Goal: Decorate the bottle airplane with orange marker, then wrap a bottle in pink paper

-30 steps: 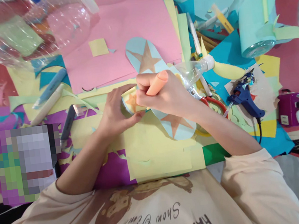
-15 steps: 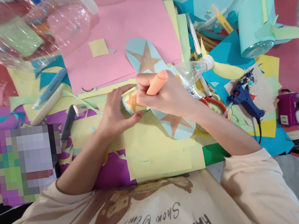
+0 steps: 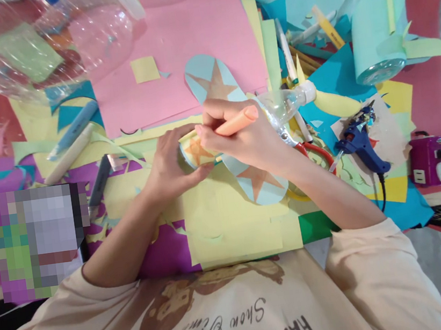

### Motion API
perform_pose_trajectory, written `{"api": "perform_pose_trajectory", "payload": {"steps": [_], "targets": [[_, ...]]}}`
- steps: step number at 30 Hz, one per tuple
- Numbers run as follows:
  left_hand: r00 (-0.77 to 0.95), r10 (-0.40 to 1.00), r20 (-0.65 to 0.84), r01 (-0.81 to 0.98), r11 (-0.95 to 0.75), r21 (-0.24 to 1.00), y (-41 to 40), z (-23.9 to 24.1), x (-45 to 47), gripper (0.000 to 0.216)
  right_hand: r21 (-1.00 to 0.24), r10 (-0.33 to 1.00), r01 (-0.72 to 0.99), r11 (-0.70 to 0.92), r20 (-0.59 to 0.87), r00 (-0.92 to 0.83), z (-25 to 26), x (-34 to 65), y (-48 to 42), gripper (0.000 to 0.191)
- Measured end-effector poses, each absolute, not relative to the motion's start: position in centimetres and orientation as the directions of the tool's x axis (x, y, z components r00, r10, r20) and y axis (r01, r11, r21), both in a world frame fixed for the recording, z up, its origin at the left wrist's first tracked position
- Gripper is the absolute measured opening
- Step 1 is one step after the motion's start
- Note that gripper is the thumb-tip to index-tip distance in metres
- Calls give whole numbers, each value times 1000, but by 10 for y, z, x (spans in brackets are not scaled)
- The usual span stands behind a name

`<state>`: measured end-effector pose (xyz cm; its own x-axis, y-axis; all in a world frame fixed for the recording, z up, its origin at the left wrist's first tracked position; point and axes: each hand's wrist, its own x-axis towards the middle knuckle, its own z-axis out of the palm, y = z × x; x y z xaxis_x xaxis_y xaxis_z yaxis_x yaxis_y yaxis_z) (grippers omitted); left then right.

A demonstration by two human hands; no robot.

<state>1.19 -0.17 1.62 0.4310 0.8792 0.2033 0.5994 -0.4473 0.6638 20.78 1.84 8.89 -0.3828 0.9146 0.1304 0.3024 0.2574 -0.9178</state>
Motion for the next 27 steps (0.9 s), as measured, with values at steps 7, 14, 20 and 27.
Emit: {"api": "perform_pose_trajectory", "payload": {"steps": [7,14,20,27], "targets": [[437,881,180,604,-436,667,-2,17,11,62,-906,912,328,269,130,-390,88,209,18,29],[445,875,190,599,-449,663,-1,17,11,63,-884,919,401,239,72,-389,88,208,18,33],[440,872,214,584,-459,670,-1,16,11,62,-904,919,378,201,41,-392,86,206,17,32],[439,880,183,599,-438,670,-1,15,11,64,-909,905,370,193,19,-425,85,208,17,32]]}}
